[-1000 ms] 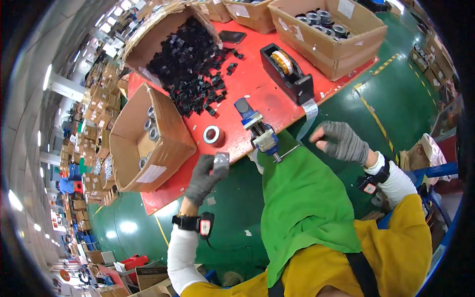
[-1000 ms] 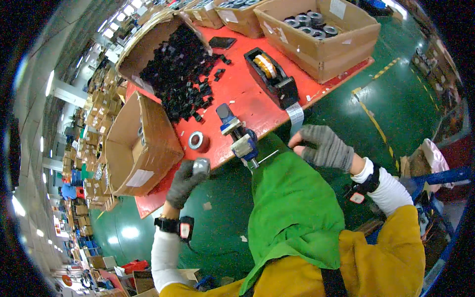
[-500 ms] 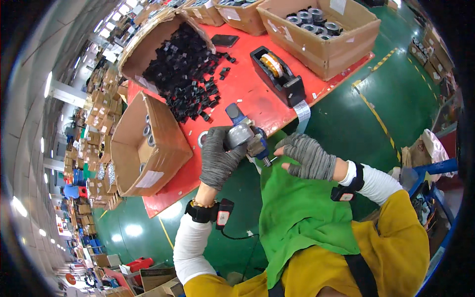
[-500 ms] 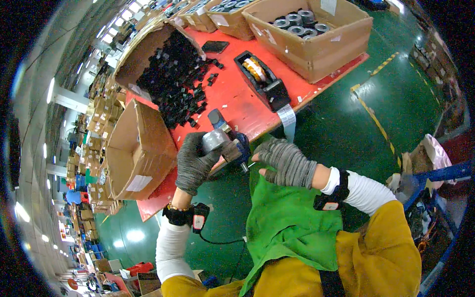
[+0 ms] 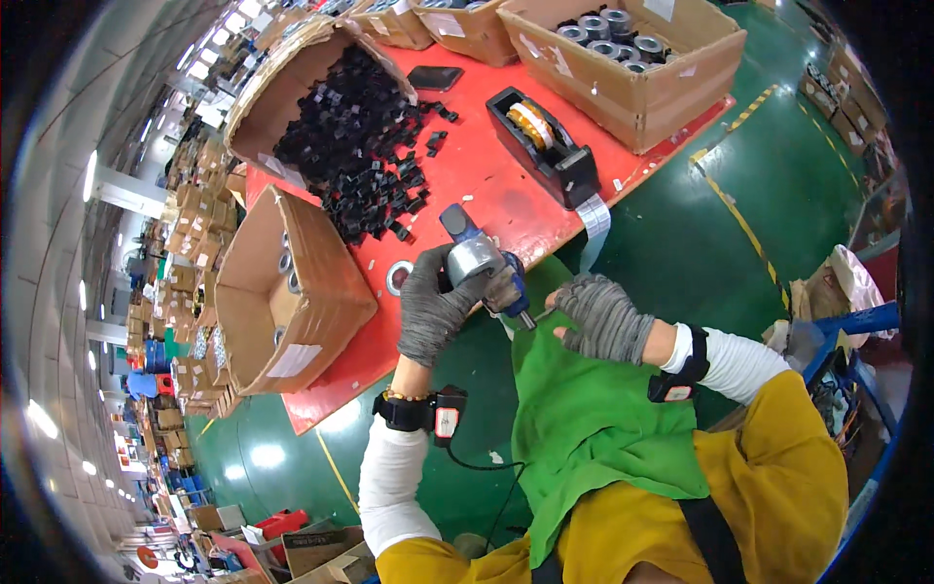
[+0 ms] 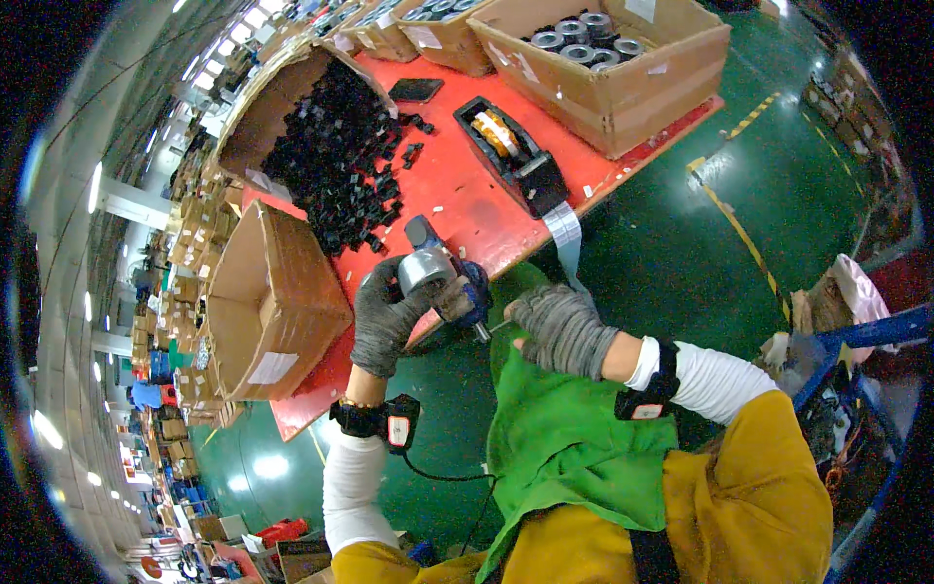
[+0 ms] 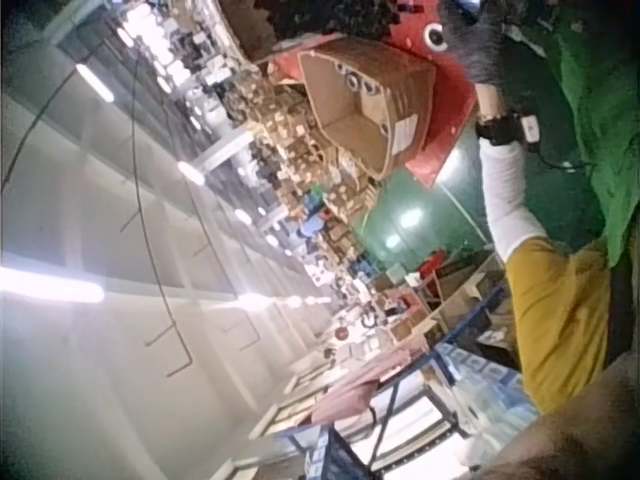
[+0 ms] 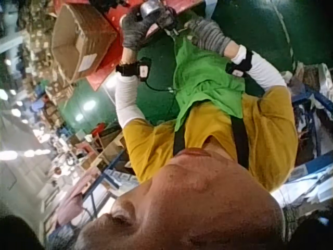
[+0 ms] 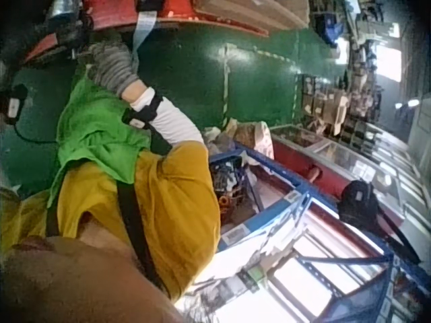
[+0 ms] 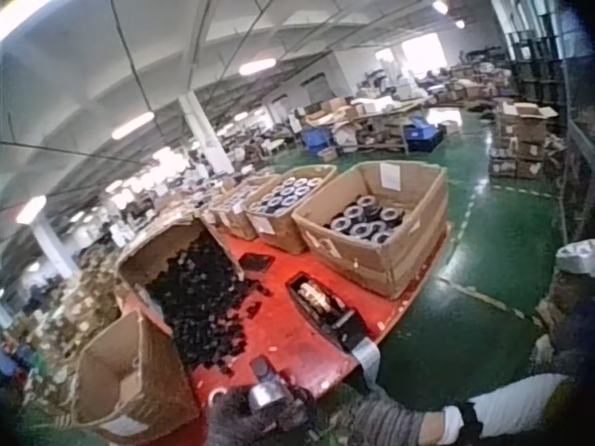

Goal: Applying adhesive labels to metal ring components using a jig and manual tape dispenser.

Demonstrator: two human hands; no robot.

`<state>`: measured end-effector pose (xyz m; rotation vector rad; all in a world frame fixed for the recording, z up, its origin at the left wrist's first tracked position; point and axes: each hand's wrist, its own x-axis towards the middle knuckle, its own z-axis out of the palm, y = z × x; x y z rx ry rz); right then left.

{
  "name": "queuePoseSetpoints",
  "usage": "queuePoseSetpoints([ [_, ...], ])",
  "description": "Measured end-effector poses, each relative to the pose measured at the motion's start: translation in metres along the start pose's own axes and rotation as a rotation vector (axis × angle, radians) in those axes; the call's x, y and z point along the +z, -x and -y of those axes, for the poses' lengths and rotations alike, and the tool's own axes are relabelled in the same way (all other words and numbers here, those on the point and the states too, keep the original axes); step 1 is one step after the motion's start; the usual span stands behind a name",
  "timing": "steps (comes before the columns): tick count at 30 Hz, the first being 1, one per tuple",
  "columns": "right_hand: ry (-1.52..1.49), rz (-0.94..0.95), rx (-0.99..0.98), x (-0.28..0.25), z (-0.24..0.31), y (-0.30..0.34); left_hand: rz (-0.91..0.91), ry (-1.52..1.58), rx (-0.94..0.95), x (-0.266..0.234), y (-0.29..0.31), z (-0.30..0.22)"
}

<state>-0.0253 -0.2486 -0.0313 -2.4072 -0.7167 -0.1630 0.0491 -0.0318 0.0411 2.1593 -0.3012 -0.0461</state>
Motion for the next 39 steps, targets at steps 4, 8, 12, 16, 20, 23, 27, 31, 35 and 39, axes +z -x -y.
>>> queuePoseSetpoints([
  [4,-0.178,0.02,0.175,0.068,0.005,0.011,0.014,0.079,0.01,0.007,-0.001,-0.005],
  [8,-0.297,-0.003,0.187,0.074,0.006,0.009,0.019,0.129,0.054,0.007,-0.002,-0.005],
  [12,-0.71,-0.038,0.194,0.091,-0.056,0.021,-0.185,-0.387,0.316,-0.004,0.024,-0.027],
  [16,-0.384,-0.615,0.529,0.044,-0.088,0.041,-0.054,-0.121,0.34,0.018,0.071,-0.051],
  [20,-0.545,-0.605,0.605,0.031,-0.113,0.032,0.367,0.117,0.237,0.099,0.086,-0.051],
  [23,-0.886,-0.623,0.423,0.035,-0.117,0.025,0.193,0.07,0.097,0.16,0.064,-0.001],
  [27,-0.951,-0.48,0.513,0.02,-0.117,0.041,-0.021,0.254,0.023,0.2,0.008,0.012],
  [31,-1.125,-0.547,0.462,0.002,-0.101,0.048,0.05,0.647,-0.236,0.225,-0.018,0.016],
  [35,-0.596,-0.531,0.444,-0.018,-0.101,0.042,0.089,0.847,-0.313,0.234,-0.026,0.033],
  [39,-0.12,-0.55,0.233,-0.031,-0.11,0.028,0.074,0.867,-0.364,0.233,-0.028,0.033],
])
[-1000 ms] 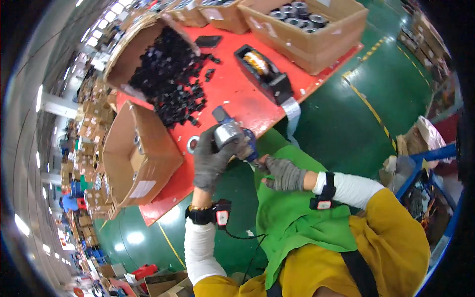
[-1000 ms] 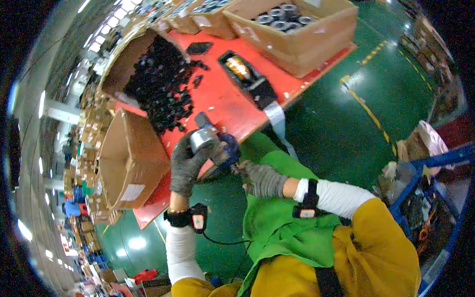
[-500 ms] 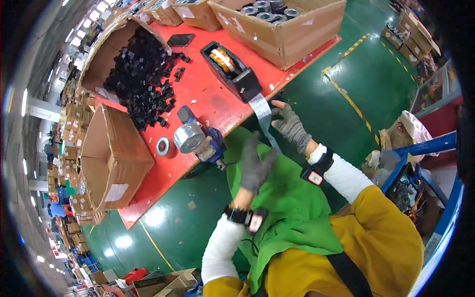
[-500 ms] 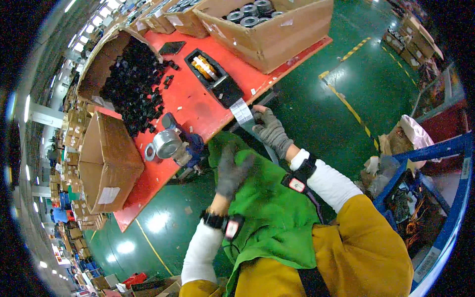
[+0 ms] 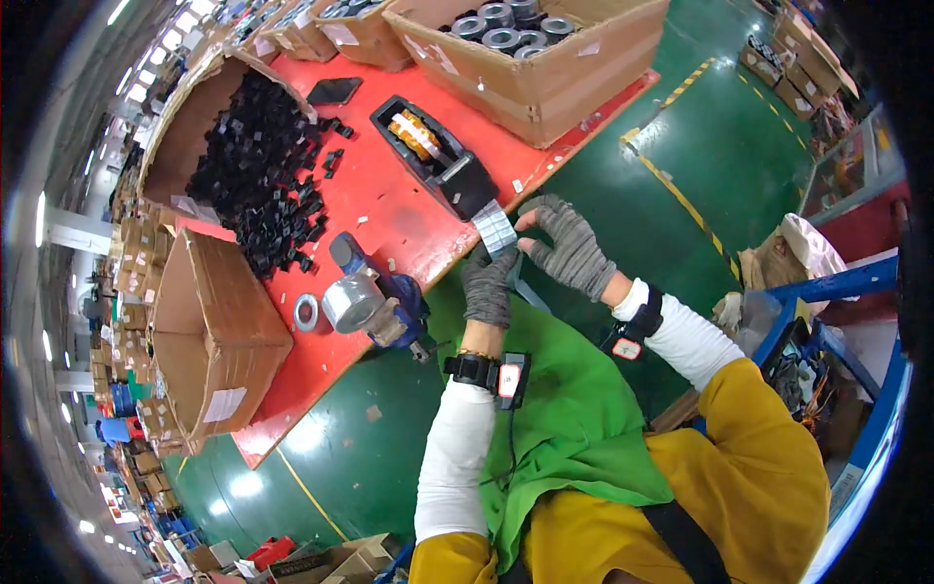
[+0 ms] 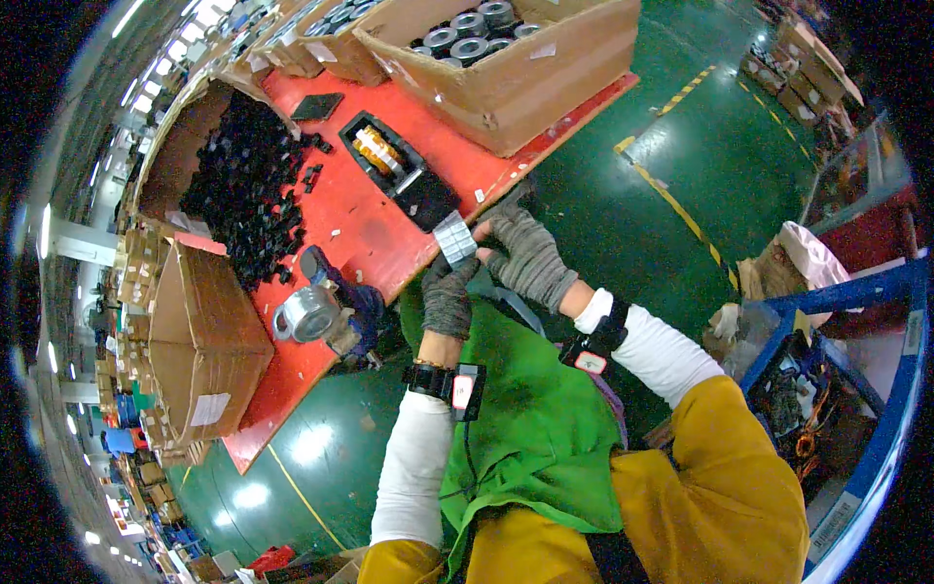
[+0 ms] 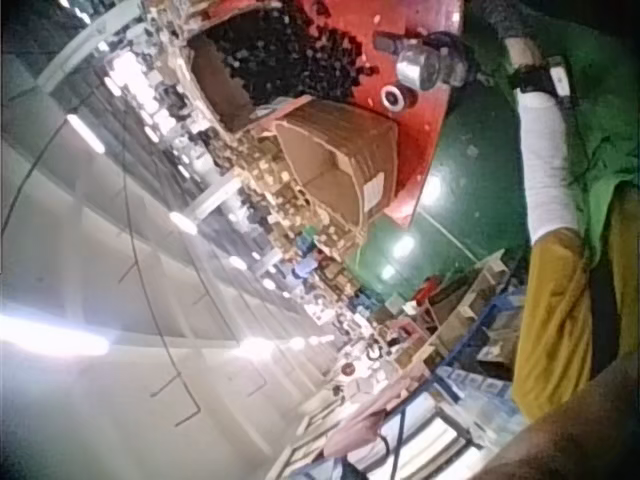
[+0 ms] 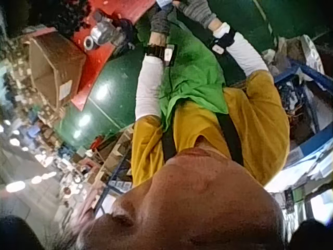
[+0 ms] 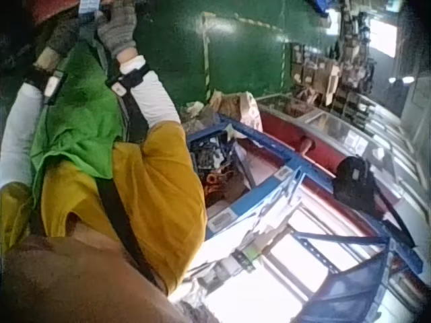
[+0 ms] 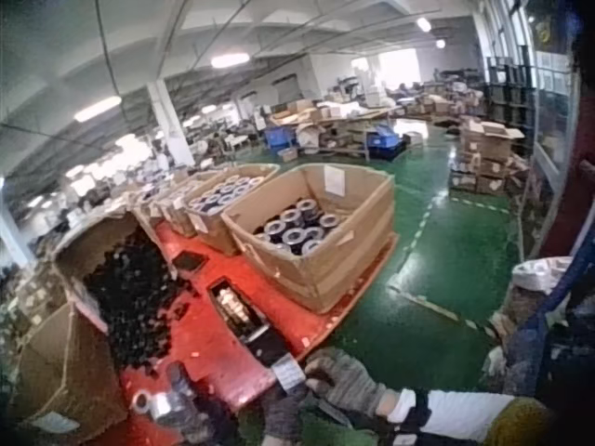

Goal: Applying adhesive labels to metal ring components using a jig and manual tape dispenser.

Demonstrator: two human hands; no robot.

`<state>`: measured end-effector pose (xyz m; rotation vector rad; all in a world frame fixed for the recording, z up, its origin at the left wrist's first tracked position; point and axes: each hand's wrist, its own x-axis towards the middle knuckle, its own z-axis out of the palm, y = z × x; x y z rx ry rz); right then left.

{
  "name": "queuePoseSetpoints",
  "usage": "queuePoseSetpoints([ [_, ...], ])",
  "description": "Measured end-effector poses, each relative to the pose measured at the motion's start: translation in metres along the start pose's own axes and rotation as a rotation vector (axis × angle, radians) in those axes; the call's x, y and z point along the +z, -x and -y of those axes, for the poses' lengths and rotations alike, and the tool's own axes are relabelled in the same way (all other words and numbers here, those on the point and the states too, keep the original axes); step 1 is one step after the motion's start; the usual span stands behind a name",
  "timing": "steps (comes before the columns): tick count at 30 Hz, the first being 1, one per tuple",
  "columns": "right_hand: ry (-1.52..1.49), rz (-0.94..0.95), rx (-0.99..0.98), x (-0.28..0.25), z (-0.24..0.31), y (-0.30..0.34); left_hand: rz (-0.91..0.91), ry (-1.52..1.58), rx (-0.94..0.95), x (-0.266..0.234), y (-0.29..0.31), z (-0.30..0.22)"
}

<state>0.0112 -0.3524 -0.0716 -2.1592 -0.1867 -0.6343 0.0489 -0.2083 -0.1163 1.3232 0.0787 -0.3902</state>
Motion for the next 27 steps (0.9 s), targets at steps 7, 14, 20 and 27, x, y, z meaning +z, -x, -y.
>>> queuePoseSetpoints([
  [7,0.104,0.084,-0.044,0.006,-0.005,-0.011,0.028,0.107,0.026,0.002,-0.001,0.0],
  [14,0.137,0.079,-0.041,0.006,0.005,-0.013,0.057,0.09,0.027,0.003,0.002,-0.005],
  [20,0.073,0.033,-0.125,-0.013,0.023,-0.009,0.119,-0.592,-0.093,-0.036,0.049,0.002],
  [27,-0.078,0.105,-0.029,-0.036,0.017,0.003,0.948,-0.669,-0.264,-0.13,0.149,-0.132],
])
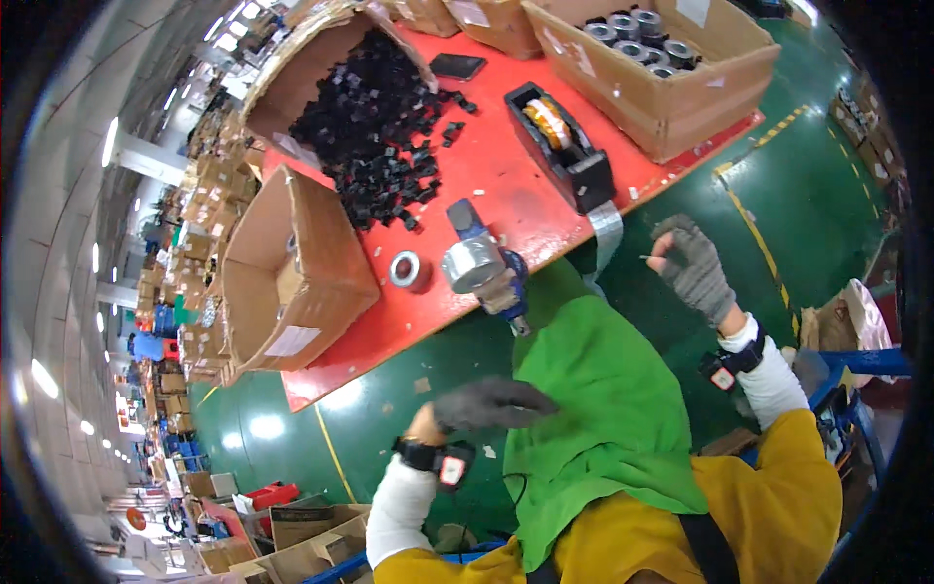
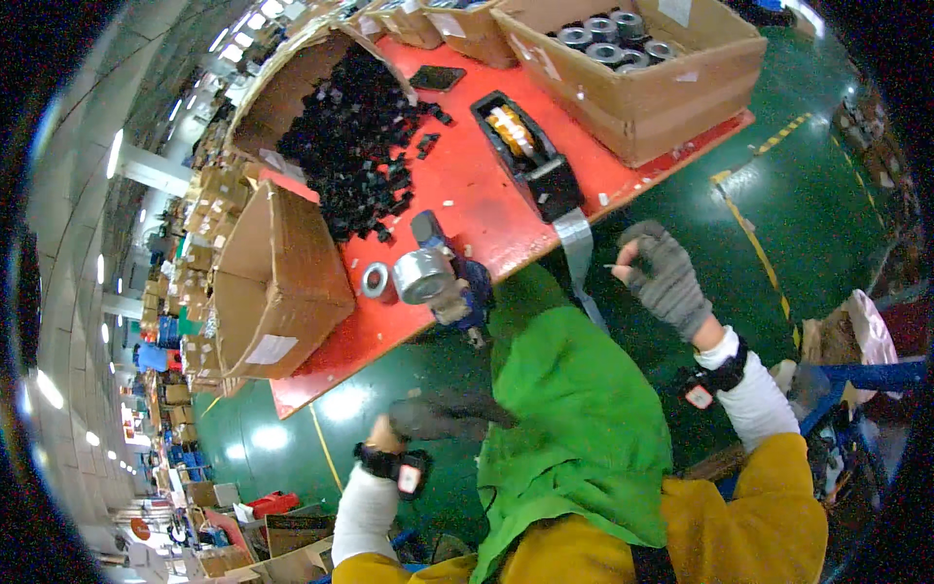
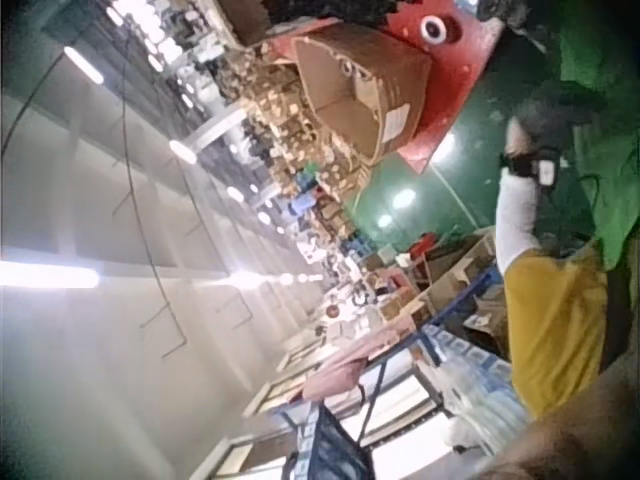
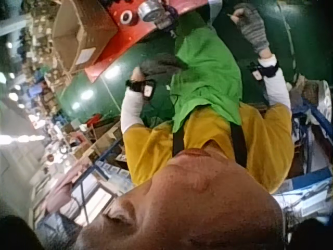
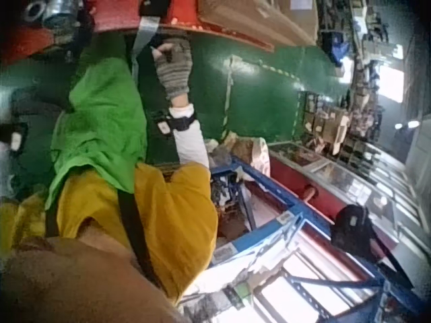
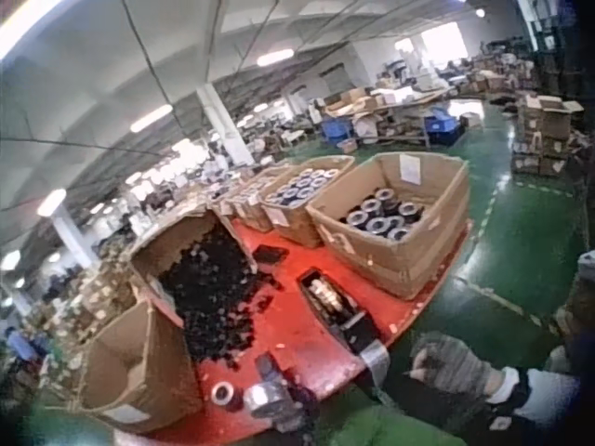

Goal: Applying adhesive labels to metal ring components using a jig and manual tape dispenser.

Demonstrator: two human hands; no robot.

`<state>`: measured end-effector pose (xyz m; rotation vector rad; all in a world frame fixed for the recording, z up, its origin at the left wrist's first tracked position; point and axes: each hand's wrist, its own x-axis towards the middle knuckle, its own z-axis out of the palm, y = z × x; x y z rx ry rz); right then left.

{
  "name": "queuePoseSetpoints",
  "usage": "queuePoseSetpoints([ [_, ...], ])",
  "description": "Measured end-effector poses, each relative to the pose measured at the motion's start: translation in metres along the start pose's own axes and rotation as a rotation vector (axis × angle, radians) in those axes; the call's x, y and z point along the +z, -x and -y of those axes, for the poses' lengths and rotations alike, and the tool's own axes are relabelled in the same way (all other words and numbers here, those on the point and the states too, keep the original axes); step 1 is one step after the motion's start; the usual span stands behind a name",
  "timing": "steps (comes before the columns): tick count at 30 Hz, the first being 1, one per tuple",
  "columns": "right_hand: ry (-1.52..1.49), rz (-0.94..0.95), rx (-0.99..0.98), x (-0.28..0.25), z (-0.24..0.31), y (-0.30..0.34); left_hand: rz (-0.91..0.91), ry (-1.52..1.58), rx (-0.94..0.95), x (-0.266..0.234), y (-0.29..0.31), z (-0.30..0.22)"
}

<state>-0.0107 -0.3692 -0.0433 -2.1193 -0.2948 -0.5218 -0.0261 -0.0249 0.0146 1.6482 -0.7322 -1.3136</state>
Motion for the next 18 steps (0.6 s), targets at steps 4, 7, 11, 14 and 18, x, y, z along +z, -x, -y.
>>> queuePoseSetpoints([
  [4,-0.09,0.018,0.073,0.004,-0.001,0.001,-0.618,-0.126,-0.107,-0.067,0.067,-0.025],
  [7,-0.143,0.029,0.128,0.011,0.003,-0.002,-1.155,-0.248,-0.081,-0.144,0.042,-0.007],
  [11,-0.133,0.065,0.12,0.018,0.018,-0.01,-1.133,-0.969,-0.494,-0.208,0.004,0.017],
  [14,-0.149,0.061,0.11,0.017,0.026,-0.014,-0.972,-1.039,-0.597,-0.226,-0.014,0.021],
  [18,-0.145,0.054,0.052,0.012,0.041,-0.026,-1.105,-1.026,-0.293,-0.236,0.006,0.032],
])
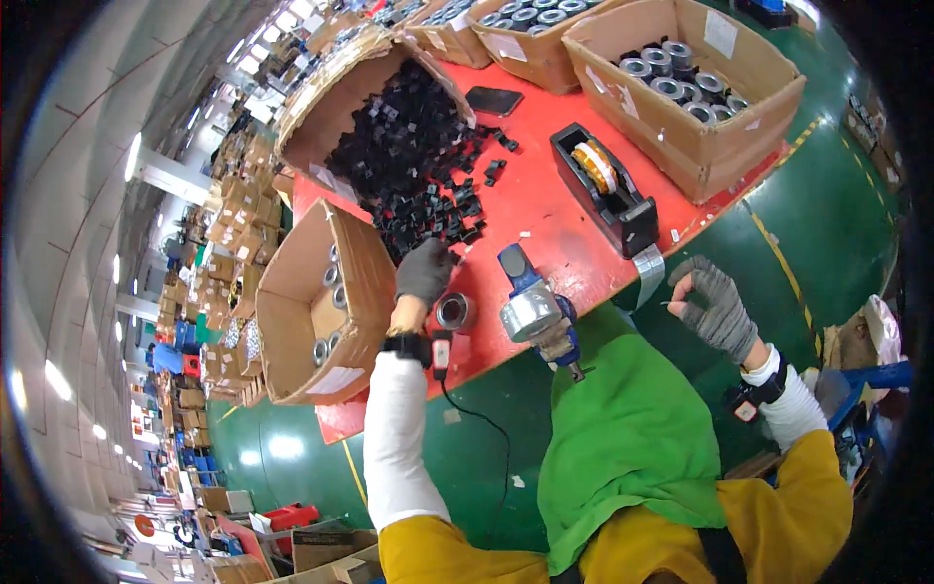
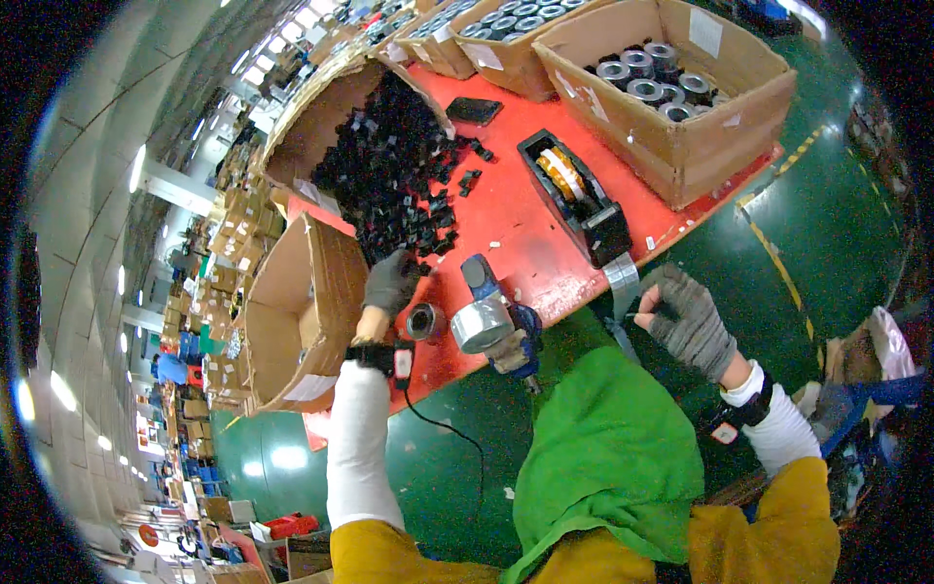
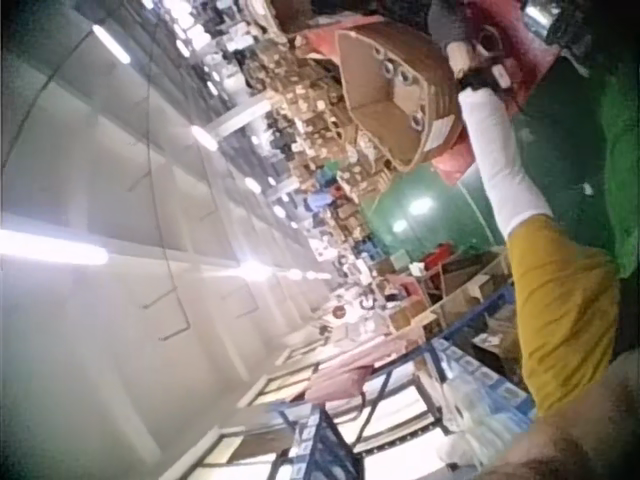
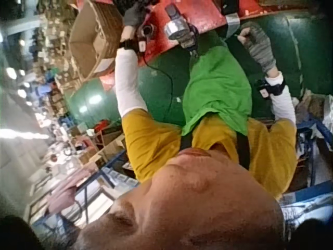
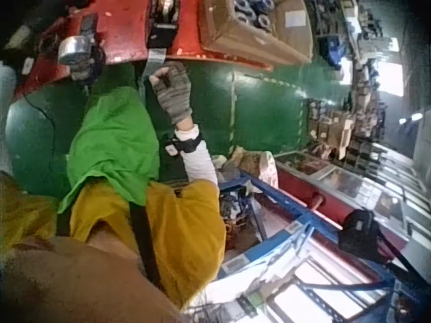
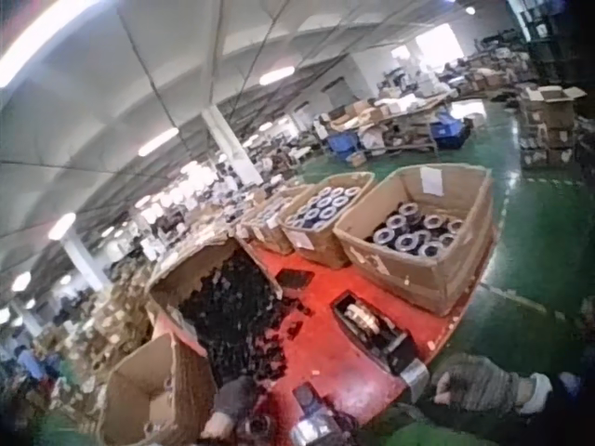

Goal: Applying adhesive labels to metal ring components using a jig and manual tape dispenser.

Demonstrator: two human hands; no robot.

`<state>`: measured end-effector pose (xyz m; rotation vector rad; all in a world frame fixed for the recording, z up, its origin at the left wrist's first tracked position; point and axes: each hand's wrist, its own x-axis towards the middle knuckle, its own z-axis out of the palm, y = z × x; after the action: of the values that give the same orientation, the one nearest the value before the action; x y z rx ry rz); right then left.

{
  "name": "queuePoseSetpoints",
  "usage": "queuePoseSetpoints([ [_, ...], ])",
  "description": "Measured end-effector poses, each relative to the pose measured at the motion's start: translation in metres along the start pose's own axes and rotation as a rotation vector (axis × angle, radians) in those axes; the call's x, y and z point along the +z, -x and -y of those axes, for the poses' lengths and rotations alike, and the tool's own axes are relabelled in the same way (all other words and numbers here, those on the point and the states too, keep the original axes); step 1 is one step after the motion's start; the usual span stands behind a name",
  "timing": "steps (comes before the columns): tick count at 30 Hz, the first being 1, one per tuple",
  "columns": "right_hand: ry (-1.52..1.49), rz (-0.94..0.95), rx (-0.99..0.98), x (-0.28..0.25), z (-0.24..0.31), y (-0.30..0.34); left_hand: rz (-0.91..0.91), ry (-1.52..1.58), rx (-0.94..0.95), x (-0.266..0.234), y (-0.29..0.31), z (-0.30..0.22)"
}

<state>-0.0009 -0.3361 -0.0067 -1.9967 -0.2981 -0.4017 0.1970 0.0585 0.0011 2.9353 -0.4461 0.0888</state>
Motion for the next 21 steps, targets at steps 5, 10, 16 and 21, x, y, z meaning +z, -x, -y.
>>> queuePoseSetpoints([
  [5,-0.283,0.173,-0.13,0.019,0.02,-0.041,0.168,1.193,-0.214,-0.075,0.048,-0.044],
  [10,-0.476,0.261,-0.234,0.062,0.08,-0.072,0.18,0.995,-0.102,-0.095,0.091,-0.091],
  [16,-0.489,0.427,-0.26,0.076,0.118,-0.064,0.088,0.774,0.468,-0.088,0.12,-0.106],
  [21,-0.445,0.351,-0.29,0.073,0.119,-0.051,-0.017,0.553,0.633,-0.087,0.131,-0.123],
])
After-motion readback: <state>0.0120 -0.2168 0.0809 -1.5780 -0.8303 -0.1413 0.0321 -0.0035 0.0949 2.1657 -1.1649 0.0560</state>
